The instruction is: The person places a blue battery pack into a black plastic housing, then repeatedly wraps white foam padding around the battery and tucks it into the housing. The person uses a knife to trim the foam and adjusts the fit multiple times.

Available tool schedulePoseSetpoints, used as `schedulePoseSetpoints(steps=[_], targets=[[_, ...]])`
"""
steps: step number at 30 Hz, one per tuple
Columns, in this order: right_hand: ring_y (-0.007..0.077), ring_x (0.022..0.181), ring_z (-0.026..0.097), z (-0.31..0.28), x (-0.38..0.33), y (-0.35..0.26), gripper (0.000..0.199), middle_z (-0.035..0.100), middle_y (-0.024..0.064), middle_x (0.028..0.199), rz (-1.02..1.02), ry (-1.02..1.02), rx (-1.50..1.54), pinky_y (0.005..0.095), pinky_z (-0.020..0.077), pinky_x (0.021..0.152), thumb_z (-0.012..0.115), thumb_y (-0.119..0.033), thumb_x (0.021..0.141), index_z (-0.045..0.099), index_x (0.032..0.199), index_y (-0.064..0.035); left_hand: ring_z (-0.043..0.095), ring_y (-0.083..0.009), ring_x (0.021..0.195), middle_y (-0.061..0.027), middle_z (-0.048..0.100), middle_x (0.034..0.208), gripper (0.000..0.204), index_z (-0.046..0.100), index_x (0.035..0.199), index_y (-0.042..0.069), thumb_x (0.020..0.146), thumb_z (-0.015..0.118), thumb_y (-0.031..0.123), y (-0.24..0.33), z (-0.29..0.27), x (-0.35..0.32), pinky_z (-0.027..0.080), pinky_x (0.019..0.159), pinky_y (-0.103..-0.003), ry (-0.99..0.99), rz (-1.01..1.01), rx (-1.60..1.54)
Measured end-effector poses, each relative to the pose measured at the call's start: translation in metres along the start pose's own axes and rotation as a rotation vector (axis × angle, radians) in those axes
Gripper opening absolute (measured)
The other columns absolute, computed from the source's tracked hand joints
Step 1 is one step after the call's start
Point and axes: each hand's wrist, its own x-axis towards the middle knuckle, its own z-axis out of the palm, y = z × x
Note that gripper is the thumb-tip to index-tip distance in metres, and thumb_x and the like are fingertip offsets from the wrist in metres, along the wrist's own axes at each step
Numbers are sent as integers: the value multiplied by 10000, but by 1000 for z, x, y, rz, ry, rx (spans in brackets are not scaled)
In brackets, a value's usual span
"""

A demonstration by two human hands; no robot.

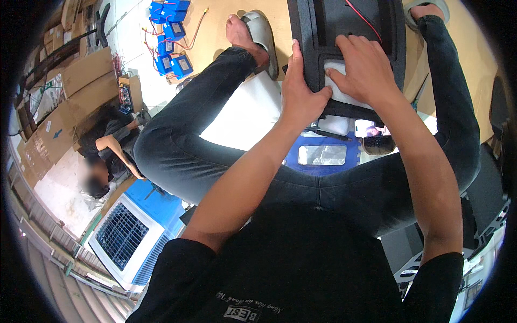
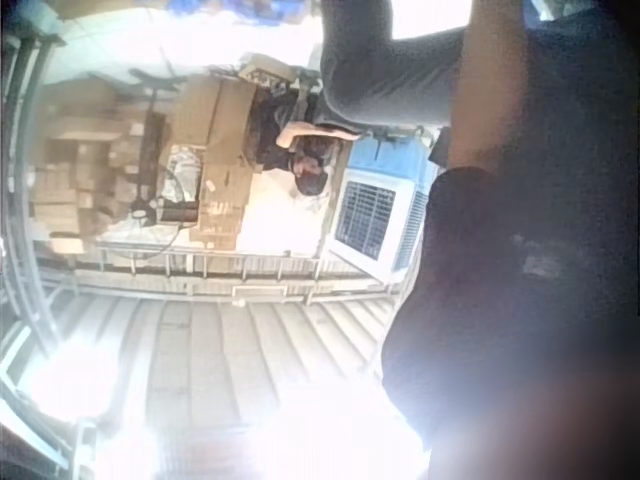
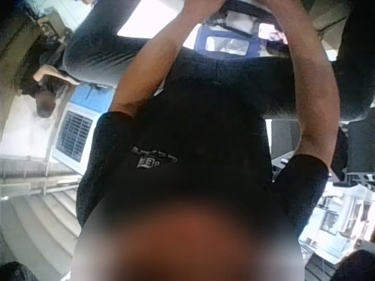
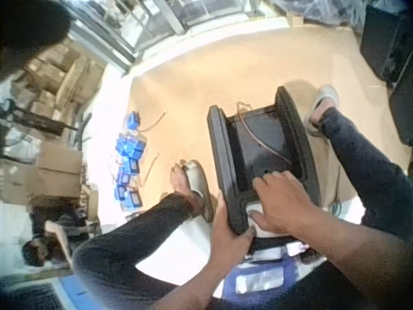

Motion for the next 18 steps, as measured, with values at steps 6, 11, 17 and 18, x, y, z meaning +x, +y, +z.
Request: schedulePoseSetpoints(steps=[6, 11, 17, 18], targets=[[380, 1058, 685, -6, 6, 1, 445, 720, 198, 1033, -47, 71, 38, 492, 527, 949, 801, -307, 785, 667, 1089, -12, 628, -316, 1271, -246, 606, 1389, 1122, 91, 1666, 6, 748, 734, 35, 7, 1, -1, 496, 1072, -378, 46, 33, 78], [406, 1135, 669, -17, 10, 4, 438, 724, 228, 1104, 39, -68, 162, 501, 544, 978, 808, -315, 798, 674, 1061, 8, 616, -403, 1285, -283, 597, 1389, 1133, 123, 1653, -5, 720, 754, 112, 6, 0, -1, 488, 1094, -423, 86, 50, 84], [400, 1126, 684, -7, 22, -8, 466, 730, 239, 1124, 91, -79, -11, 492, 553, 977, 793, -314, 810, 701, 1123, 18, 607, -397, 1292, -265, 568, 1429, 1133, 147, 1655, 11, 717, 763, 160, 8, 4, -2, 477, 1103, -441, 100, -40, 165], [403, 1126, 683, -8, 23, -7, 494, 727, 245, 1133, 95, -117, 25, 487, 552, 982, 796, -313, 808, 693, 1157, 22, 602, -395, 1297, -263, 555, 1445, 1137, 143, 1657, 11, 717, 765, 165, 8, 3, -2, 474, 1104, -442, 80, -50, 171]])
